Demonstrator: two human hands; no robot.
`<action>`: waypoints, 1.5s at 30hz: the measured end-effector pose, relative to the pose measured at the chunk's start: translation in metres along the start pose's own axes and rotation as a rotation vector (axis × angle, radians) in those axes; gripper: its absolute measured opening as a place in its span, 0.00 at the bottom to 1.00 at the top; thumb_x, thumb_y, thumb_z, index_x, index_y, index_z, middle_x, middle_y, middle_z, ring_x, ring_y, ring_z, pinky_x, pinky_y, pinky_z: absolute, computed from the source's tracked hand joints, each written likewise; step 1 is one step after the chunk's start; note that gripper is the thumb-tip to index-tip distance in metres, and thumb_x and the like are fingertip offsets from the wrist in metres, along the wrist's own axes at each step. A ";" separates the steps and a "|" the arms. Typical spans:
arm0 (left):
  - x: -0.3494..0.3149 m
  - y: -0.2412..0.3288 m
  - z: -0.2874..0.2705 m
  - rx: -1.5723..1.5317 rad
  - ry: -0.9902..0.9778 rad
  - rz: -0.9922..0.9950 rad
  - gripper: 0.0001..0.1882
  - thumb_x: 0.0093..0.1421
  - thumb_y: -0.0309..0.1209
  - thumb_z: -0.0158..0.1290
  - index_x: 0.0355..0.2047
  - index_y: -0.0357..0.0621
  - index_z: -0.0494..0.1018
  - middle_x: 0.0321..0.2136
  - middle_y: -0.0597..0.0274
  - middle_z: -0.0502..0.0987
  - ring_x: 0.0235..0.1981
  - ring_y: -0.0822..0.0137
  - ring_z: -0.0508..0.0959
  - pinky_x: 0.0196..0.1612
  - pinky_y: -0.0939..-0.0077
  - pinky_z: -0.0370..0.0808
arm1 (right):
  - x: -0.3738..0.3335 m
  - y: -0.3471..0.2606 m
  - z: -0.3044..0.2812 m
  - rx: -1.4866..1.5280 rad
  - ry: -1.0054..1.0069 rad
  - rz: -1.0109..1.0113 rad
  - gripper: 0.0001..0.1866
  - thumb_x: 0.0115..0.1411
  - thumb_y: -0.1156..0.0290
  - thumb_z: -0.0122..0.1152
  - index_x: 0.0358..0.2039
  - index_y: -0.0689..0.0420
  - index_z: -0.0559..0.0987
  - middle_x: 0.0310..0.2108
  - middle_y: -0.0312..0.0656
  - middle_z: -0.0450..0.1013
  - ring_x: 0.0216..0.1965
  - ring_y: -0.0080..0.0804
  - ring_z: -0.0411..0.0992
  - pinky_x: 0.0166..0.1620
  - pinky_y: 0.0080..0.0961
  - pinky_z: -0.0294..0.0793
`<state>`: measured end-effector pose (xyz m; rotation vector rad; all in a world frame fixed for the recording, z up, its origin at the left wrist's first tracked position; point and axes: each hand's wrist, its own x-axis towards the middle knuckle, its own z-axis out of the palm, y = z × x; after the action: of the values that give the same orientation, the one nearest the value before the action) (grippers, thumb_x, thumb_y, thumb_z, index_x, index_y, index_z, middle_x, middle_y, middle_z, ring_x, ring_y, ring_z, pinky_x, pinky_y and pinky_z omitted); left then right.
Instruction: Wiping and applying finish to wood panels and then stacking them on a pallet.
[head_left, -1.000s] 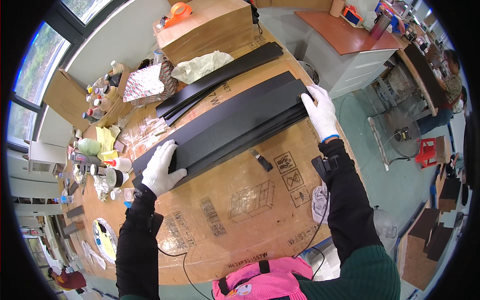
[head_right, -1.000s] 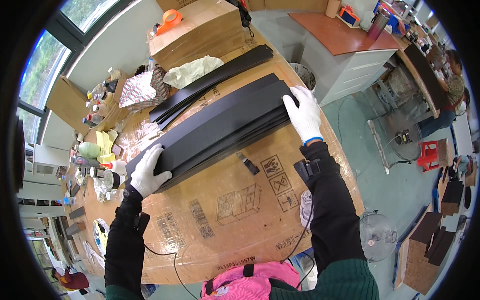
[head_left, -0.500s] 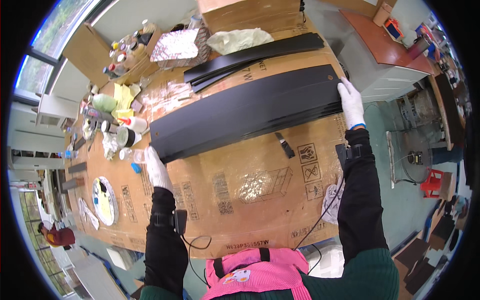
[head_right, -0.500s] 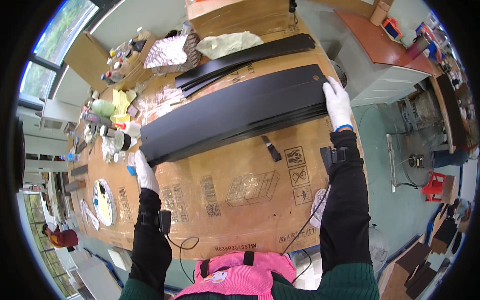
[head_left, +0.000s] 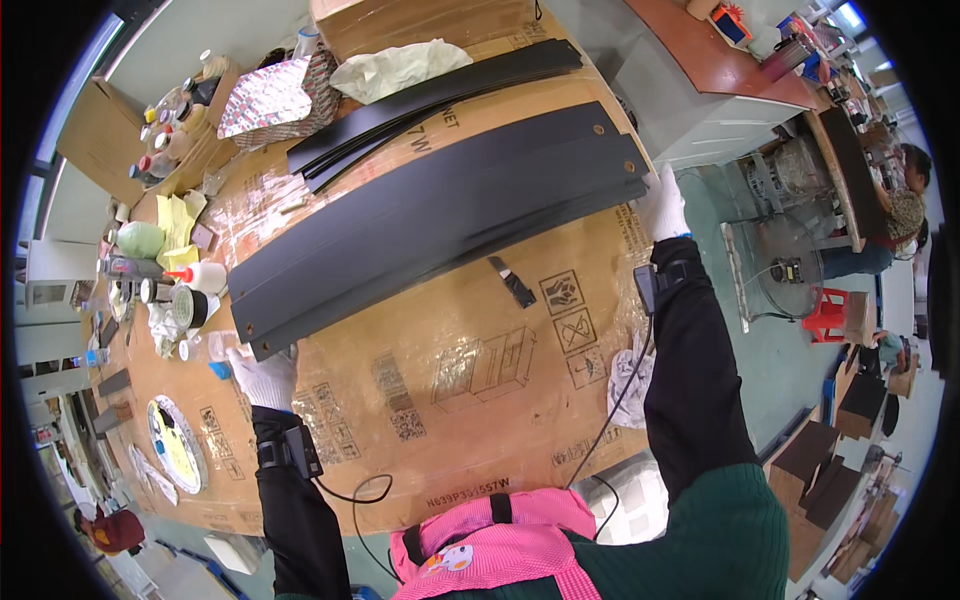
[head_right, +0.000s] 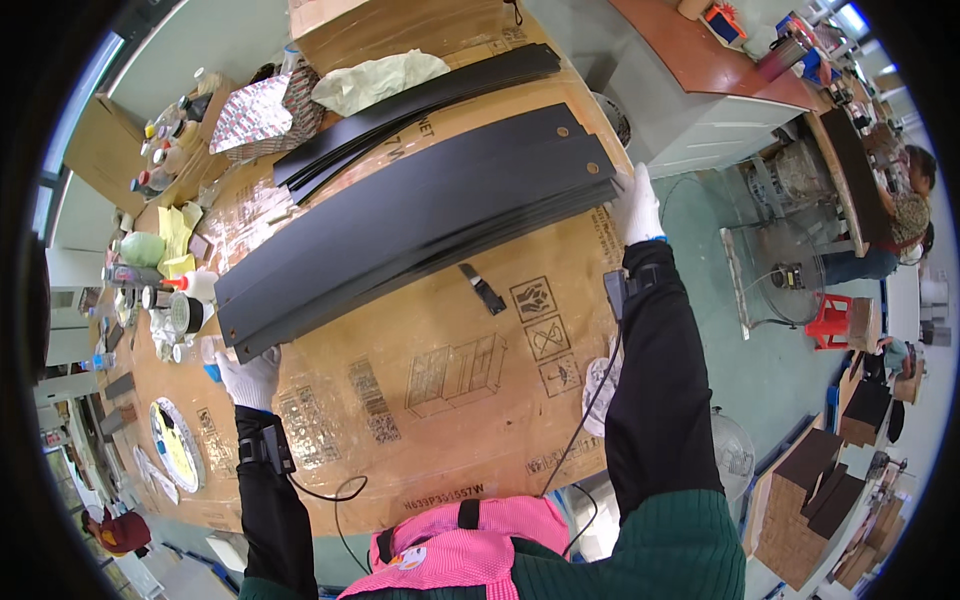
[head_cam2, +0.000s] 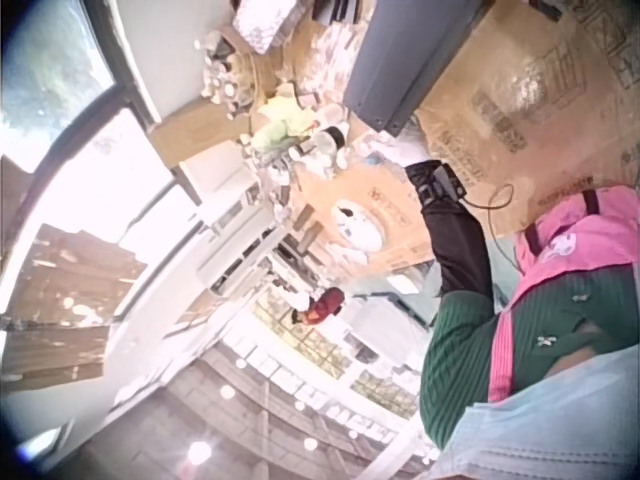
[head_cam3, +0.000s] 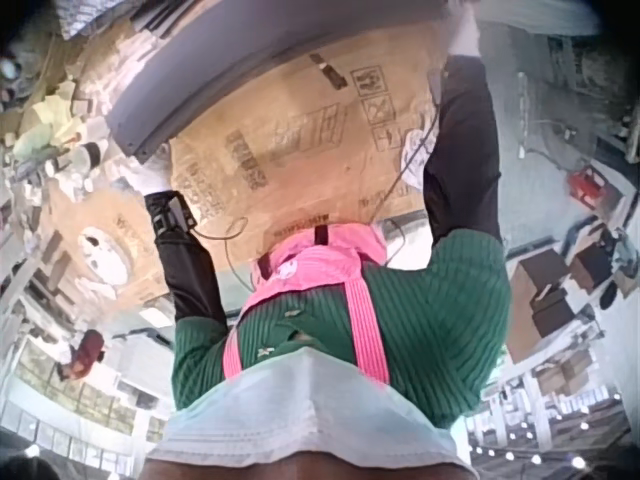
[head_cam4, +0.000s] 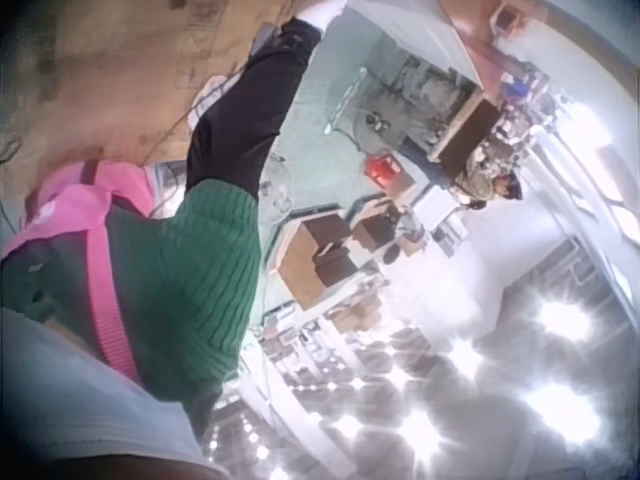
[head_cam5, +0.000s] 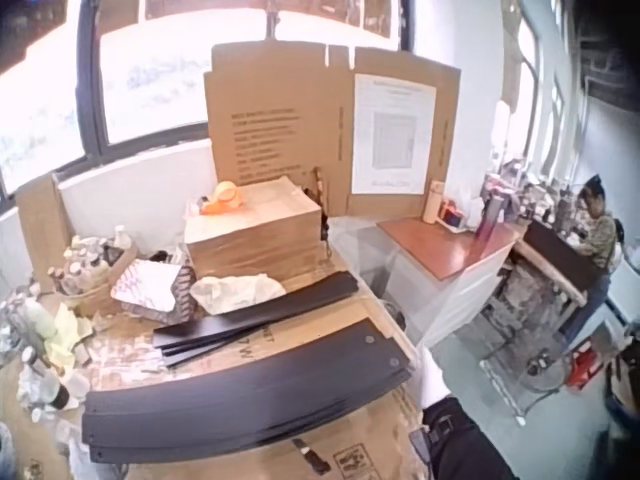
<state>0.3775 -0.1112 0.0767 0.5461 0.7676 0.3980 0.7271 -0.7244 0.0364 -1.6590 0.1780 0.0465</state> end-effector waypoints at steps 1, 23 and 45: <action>0.008 -0.007 -0.001 -0.002 0.010 -0.007 0.38 0.68 0.67 0.39 0.62 0.51 0.68 0.60 0.60 0.73 0.60 0.55 0.71 0.61 0.48 0.67 | 0.004 0.004 -0.003 -0.218 -0.008 -0.158 0.35 0.73 0.43 0.43 0.63 0.62 0.72 0.57 0.47 0.75 0.54 0.42 0.74 0.60 0.41 0.70; 0.063 0.043 -0.044 0.237 0.001 -0.017 0.32 0.72 0.61 0.40 0.64 0.54 0.67 0.58 0.64 0.73 0.57 0.60 0.73 0.58 0.61 0.73 | 0.049 0.036 0.020 0.362 -0.364 -0.010 0.17 0.75 0.67 0.45 0.59 0.58 0.73 0.52 0.35 0.76 0.50 0.26 0.75 0.54 0.27 0.77; 0.073 0.050 -0.053 0.263 -0.016 -0.065 0.30 0.73 0.59 0.41 0.64 0.53 0.68 0.57 0.65 0.74 0.56 0.62 0.74 0.57 0.63 0.74 | -0.203 0.028 0.146 -1.143 -0.143 -0.428 0.17 0.60 0.63 0.63 0.48 0.53 0.74 0.40 0.50 0.73 0.41 0.49 0.73 0.44 0.47 0.75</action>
<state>0.3798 -0.0163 0.0358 0.7676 0.8259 0.2336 0.5336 -0.5635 0.0225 -2.7850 -0.3974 -0.0743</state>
